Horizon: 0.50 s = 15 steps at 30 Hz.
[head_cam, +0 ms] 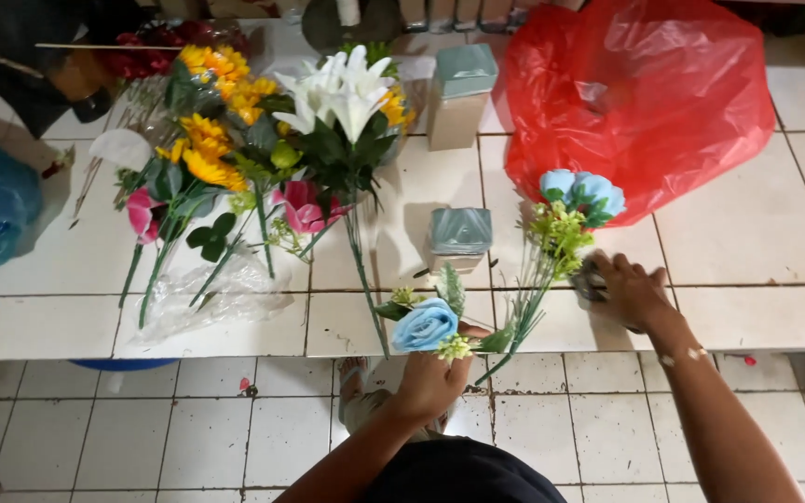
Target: The person handles wooden sticks and a glue gun on a table, then moves to a tiled counter to arrange artificial flowers. They use shears to trim stems and bundle various flowers, including white lilies, yellow sunflowers, and blue roses, into a bouquet.
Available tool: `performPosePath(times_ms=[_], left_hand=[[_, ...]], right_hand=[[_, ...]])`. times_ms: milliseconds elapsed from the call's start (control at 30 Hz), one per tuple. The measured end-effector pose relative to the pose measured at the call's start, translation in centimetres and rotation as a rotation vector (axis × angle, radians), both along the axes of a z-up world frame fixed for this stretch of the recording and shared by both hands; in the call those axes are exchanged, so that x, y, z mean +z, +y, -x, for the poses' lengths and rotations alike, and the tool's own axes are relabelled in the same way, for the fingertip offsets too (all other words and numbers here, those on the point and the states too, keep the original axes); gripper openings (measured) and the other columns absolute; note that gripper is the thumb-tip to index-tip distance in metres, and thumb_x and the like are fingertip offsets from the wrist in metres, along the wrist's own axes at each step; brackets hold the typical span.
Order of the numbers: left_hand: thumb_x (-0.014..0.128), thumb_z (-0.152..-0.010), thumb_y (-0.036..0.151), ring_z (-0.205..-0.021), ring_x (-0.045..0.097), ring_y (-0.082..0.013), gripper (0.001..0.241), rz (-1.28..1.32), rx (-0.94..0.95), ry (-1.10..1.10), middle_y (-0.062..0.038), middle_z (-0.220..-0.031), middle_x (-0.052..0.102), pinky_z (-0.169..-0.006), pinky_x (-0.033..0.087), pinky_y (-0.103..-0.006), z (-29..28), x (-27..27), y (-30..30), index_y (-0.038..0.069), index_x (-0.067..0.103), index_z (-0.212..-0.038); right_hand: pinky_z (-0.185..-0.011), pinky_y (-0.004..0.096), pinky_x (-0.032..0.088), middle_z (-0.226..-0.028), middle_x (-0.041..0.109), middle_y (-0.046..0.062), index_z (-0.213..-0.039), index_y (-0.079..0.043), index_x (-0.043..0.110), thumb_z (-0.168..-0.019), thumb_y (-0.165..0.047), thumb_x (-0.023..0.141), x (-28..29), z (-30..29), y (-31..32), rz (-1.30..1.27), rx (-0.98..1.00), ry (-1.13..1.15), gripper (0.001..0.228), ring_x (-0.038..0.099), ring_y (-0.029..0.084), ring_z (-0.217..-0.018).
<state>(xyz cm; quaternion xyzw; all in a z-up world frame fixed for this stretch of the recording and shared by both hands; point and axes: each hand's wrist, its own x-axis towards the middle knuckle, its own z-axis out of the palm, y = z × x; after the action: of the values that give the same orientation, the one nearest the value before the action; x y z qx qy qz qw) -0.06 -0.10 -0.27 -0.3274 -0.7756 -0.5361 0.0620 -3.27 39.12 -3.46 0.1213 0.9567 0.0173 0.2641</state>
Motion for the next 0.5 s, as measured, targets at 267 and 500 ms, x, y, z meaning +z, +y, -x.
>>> performPosePath(times_ms=[267, 500], left_hand=[[0.055, -0.100, 0.016, -0.105, 0.058, -0.0330, 0.020, -0.039, -0.007, -0.083, -0.012, -0.100, 0.063, -0.100, 0.042, -0.0478, 0.3, -0.7, 0.7, 0.006, 0.067, -0.111], [0.053, -0.105, 0.013, -0.091, 0.070, -0.0358, 0.026, -0.168, -0.142, -0.038, -0.019, -0.095, 0.072, -0.083, 0.058, -0.0442, 0.0, 2.4, 4.1, -0.007, 0.069, -0.107]], right_hand=[[-0.088, 0.057, 0.057, -0.126, 0.066, 0.025, -0.129, 0.000, 0.061, -0.083, -0.013, 0.061, 2.4, -10.0, 1.7, 0.232, -0.450, 0.263, 0.048, 0.068, 0.046, -0.105], [-0.023, 0.037, 0.035, -0.079, 0.056, 0.007, -0.096, -0.020, 0.046, -0.086, -0.008, 0.071, 3.8, -14.1, -15.8, 1.172, -0.924, 0.839, 0.029, 0.053, 0.025, -0.043]])
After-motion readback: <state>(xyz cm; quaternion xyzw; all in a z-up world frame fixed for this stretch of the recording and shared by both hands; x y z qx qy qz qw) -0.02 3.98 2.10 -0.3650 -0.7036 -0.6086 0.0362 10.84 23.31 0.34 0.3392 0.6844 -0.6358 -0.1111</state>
